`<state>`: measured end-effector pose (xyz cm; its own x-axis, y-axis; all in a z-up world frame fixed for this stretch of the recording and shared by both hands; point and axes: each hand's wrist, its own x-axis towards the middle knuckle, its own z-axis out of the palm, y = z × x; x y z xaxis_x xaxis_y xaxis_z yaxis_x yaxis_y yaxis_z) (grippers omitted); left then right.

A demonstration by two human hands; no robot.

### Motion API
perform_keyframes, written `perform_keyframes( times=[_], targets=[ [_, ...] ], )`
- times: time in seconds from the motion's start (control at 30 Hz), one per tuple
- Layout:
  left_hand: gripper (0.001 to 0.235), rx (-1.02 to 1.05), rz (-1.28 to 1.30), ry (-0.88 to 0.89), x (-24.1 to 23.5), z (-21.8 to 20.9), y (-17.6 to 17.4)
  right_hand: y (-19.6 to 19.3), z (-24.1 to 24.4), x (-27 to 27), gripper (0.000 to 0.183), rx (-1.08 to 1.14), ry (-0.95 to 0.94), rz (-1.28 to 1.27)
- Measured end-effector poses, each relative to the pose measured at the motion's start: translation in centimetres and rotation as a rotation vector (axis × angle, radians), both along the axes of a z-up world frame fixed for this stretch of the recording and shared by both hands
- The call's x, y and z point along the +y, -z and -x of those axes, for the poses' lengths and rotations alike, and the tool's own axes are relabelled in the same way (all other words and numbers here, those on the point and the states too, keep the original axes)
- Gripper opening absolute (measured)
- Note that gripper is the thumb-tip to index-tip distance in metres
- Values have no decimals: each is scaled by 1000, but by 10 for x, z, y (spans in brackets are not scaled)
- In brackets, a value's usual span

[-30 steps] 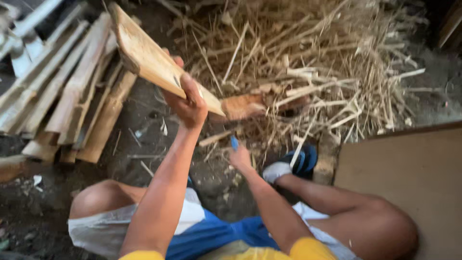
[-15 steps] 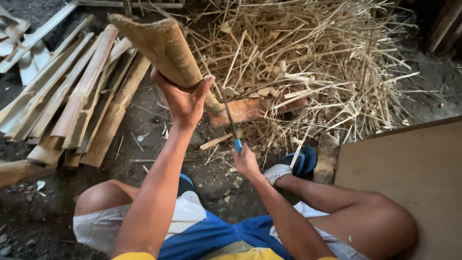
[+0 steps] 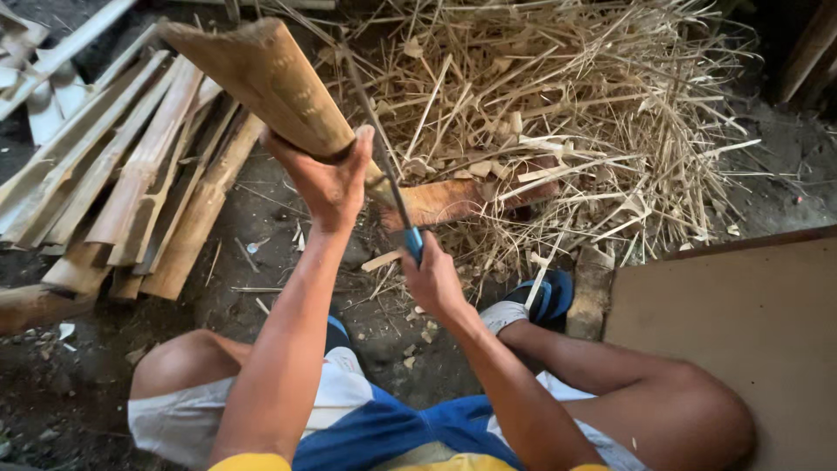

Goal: The person sits on the ground and uses a knife to shave and shape a piece of wood. They repeatedly scrape the surface to remove thin layers and then place the finished piece onto a pile of other shaped wood pieces.

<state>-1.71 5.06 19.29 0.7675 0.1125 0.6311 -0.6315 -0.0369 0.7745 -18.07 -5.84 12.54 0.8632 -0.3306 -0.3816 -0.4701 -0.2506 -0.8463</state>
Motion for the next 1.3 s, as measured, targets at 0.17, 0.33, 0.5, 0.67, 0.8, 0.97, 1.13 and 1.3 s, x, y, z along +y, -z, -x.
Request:
perform_keyframes(
  times=[0.17,0.33,0.5,0.67,0.8,0.97,1.13,1.3],
  targets=[
    [93,62,36,2,7,-2,-3,104,6,3,37,-164,103,275],
    [94,88,53,69,24,-16,27,247,25,-65,37,51,28,357],
    [46,439,-125,455,20,-26,96,249,32,-68,40,129,66,214],
    [47,78,-360,247,12,-24,120,242,51,-62,30,39,52,347],
    [52,209,-407,100,-2,-11,138,221,44,-62,30,24,96,398],
    [72,100,-517,30,0,-16,161,79,-14,-61,26,-35,37,259],
    [67,228,-313,143,-9,-28,180,-34,-66,-77,14,-921,-44,213],
    [59,217,-312,100,-18,-27,196,97,-77,-81,40,-1184,69,404]
  ],
)
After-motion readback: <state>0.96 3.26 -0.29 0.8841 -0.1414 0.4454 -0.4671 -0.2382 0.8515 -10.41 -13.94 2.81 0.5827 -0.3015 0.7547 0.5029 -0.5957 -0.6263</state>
